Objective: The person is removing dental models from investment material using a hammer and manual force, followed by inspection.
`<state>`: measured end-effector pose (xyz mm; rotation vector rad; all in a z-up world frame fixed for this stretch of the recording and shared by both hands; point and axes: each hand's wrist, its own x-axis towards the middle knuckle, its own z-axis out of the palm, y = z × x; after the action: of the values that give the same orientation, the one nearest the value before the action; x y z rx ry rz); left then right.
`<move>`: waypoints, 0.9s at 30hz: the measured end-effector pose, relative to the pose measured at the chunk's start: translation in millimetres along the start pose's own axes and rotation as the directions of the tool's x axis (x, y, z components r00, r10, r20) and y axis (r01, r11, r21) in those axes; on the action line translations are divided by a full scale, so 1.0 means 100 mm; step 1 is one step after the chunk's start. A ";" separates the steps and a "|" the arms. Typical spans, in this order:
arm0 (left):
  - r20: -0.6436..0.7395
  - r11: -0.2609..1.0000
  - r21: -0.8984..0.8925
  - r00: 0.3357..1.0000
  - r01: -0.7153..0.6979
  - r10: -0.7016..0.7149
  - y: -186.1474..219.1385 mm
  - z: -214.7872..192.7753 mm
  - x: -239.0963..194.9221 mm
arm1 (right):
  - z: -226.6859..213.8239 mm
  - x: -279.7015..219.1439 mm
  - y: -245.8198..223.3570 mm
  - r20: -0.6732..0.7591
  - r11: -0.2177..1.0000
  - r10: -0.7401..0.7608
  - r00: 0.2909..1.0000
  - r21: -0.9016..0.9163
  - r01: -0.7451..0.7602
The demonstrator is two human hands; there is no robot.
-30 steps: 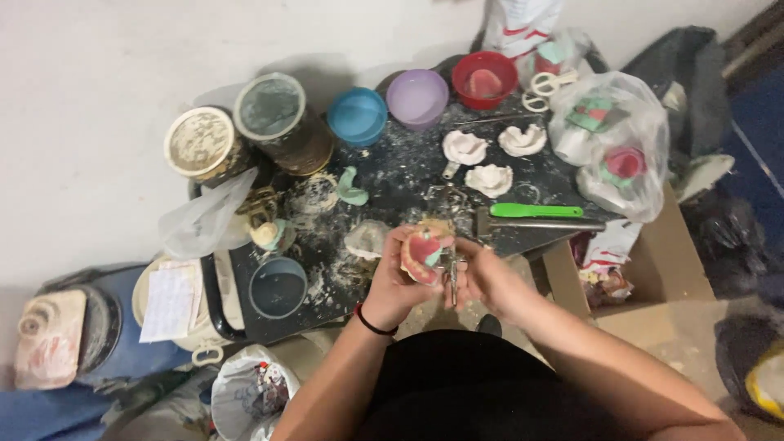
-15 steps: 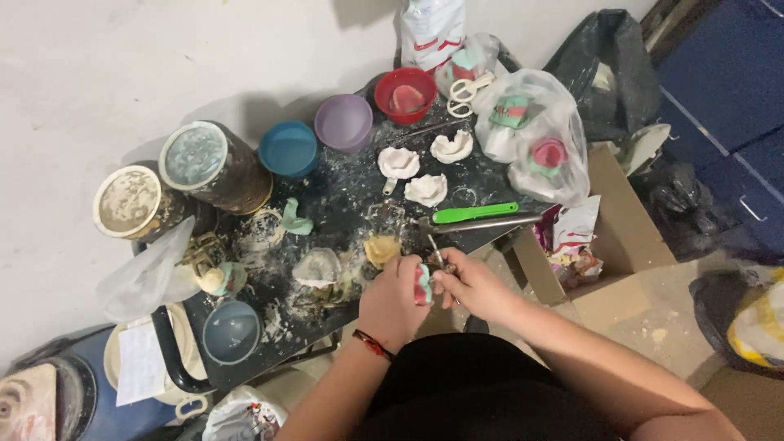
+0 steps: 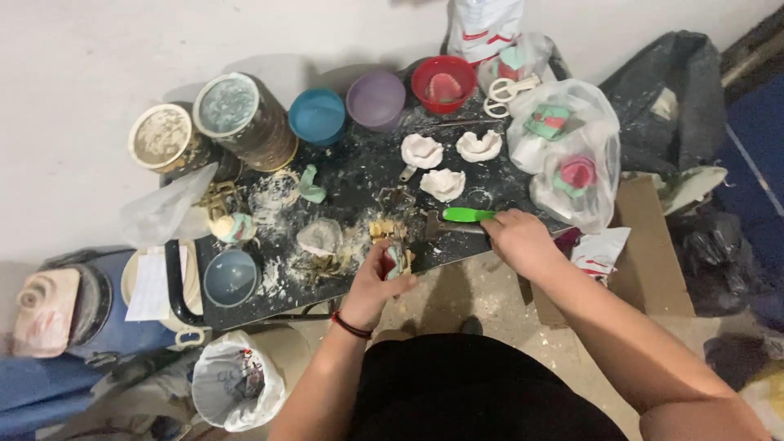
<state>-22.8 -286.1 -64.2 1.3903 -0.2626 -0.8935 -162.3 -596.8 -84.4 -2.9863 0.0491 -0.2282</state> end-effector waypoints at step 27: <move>0.956 -0.196 0.288 0.270 -0.937 0.114 0.57 2.93 0.70 | -1.20 -3.06 -0.34 0.110 0.178 0.937 0.332 0.665 -0.725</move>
<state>-144.0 -552.9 26.6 1.5279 -2.4051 -0.0674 -482.6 -567.0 -7.4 -1.7600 1.3838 -0.4658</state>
